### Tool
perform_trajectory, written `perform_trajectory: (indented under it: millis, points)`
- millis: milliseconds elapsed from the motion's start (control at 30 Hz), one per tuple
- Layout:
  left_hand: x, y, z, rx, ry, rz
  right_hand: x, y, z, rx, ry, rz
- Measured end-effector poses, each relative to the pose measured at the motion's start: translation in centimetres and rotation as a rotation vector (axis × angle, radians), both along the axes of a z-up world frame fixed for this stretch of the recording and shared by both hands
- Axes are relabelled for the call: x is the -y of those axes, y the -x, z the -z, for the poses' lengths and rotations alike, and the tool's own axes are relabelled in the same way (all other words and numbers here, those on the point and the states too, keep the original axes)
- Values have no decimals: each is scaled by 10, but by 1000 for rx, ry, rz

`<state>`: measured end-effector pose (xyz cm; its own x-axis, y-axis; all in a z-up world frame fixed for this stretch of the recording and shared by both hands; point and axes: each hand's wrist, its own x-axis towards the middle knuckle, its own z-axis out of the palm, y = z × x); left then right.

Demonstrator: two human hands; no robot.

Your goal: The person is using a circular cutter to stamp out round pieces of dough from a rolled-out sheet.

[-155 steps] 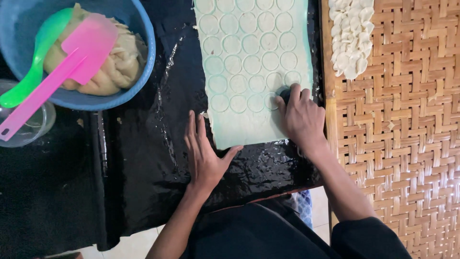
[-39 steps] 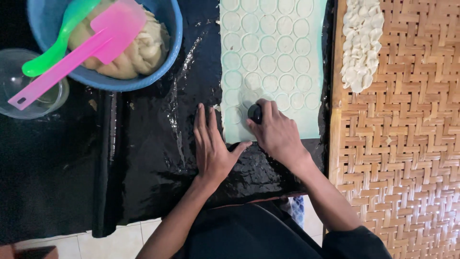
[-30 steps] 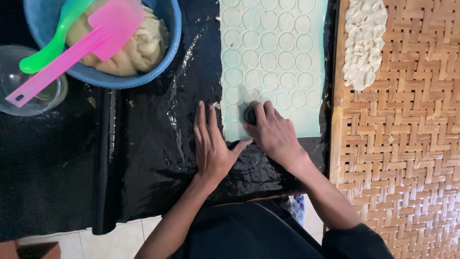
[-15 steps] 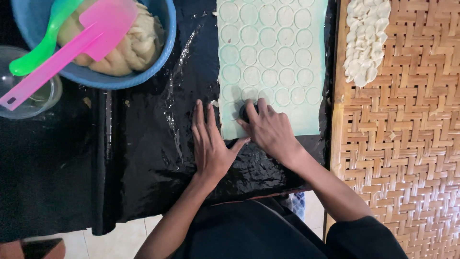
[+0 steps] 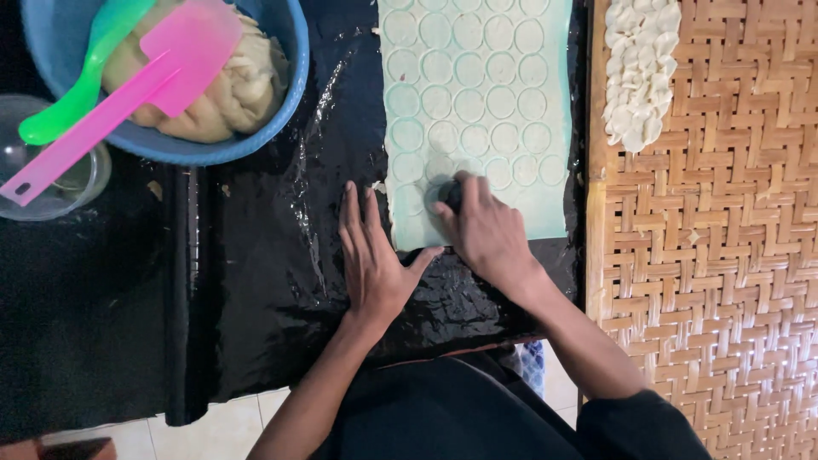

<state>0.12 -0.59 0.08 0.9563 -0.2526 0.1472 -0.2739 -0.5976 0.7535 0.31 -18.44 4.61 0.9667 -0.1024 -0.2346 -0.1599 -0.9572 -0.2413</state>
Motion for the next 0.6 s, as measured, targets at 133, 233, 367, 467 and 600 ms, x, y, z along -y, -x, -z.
perform_trajectory:
  millis: [133,233,367,467,600]
  points:
    - [-1,2,3,-2,1,-6,14,13,-15,33,-46,104]
    - [-1,1,3,2,-4,16,16,18,-20,36,-48,109]
    - [0,1,-1,21,-2,11,17,17,-17,-12,-10,51]
    - [0,-1,-2,13,-3,2,18,17,-6,13,24,4]
    - [1,0,-2,5,-8,2,13,16,7,14,131,-11]
